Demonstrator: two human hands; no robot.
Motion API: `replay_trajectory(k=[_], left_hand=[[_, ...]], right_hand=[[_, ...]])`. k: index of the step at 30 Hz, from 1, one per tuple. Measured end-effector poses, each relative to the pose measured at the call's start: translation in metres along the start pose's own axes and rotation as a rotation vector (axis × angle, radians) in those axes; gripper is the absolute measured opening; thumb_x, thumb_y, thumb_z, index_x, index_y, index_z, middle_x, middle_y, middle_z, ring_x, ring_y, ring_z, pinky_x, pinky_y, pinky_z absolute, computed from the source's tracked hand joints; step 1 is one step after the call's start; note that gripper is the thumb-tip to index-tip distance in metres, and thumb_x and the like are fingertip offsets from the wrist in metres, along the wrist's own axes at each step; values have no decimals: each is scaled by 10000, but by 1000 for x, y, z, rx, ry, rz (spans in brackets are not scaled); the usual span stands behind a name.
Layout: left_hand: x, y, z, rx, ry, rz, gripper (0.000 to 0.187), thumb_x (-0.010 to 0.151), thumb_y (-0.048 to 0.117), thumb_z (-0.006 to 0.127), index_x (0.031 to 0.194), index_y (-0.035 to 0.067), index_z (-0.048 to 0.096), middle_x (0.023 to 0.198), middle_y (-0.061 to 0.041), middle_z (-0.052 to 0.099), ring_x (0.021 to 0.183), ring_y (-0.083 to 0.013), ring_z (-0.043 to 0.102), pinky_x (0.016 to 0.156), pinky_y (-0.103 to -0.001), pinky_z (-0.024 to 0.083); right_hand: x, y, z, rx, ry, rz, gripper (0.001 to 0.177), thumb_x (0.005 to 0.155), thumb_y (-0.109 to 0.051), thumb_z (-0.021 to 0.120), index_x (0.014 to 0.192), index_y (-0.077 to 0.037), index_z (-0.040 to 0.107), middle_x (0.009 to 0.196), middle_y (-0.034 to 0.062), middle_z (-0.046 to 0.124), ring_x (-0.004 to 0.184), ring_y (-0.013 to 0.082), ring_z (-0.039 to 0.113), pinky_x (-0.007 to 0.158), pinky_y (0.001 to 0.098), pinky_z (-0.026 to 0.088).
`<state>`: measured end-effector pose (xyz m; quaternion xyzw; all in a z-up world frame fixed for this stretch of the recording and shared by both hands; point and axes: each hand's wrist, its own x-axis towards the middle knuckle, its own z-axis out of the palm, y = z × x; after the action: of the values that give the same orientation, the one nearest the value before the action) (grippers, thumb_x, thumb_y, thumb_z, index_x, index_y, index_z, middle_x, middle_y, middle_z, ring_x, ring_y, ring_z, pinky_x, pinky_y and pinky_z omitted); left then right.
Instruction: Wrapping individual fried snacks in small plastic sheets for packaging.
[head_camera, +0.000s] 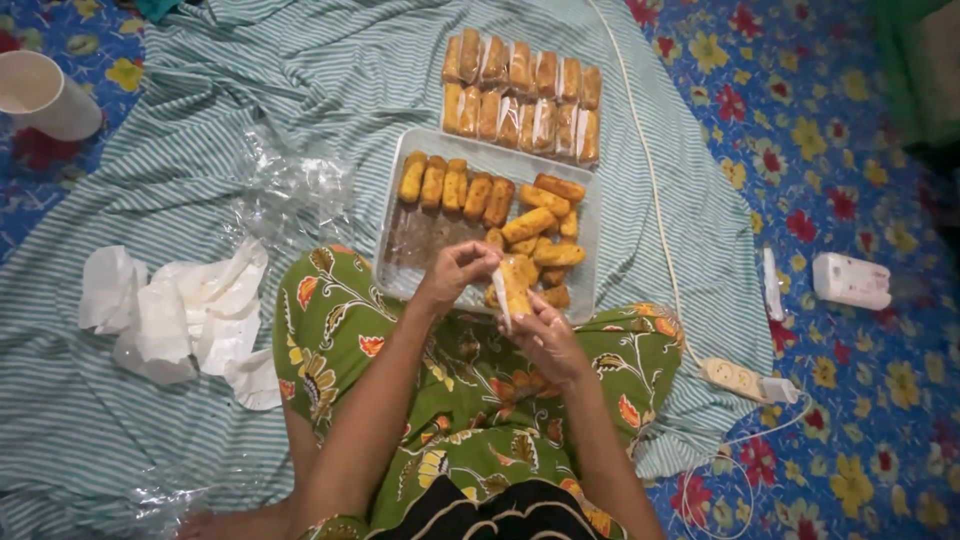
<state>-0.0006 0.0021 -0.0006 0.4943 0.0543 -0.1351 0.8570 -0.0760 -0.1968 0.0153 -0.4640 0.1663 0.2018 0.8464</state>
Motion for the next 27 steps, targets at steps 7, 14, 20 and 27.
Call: replay_trajectory(k=[7, 14, 20, 27], left_hand=[[15, -17, -5, 48, 55, 49, 151, 881, 196, 831, 946, 82, 757, 848, -42, 743, 684, -115, 709, 618, -243, 607], [17, -19, -6, -5, 86, 27, 214, 914, 225, 809, 1033, 55, 756, 857, -91, 736, 737, -165, 724, 667, -284, 623], [18, -30, -4, -8, -12, 15, 239, 885, 161, 817, 1087, 45, 763, 891, -79, 740, 763, -119, 698, 701, -268, 639], [10, -16, -1, 5, 11, 38, 141, 906, 173, 797, 1002, 80, 752, 883, -33, 738, 753, -80, 675, 680, -263, 625]], right_hand=[[-1, -6, 7, 8, 5, 0, 620, 893, 44, 640, 1475, 21, 430, 1217, 192, 636, 994, 269, 702, 951, 507, 558], [2, -10, 3, 23, -12, -1, 604, 885, 27, 653, 1455, 3, 454, 1166, 187, 666, 969, 276, 721, 931, 479, 580], [3, -8, -3, 45, -38, -6, 580, 883, 23, 645, 1437, -16, 479, 1160, 178, 677, 970, 275, 726, 930, 460, 585], [0, -5, -3, 19, -30, -4, 583, 883, 19, 649, 1442, -14, 486, 1155, 170, 683, 955, 272, 732, 936, 470, 580]])
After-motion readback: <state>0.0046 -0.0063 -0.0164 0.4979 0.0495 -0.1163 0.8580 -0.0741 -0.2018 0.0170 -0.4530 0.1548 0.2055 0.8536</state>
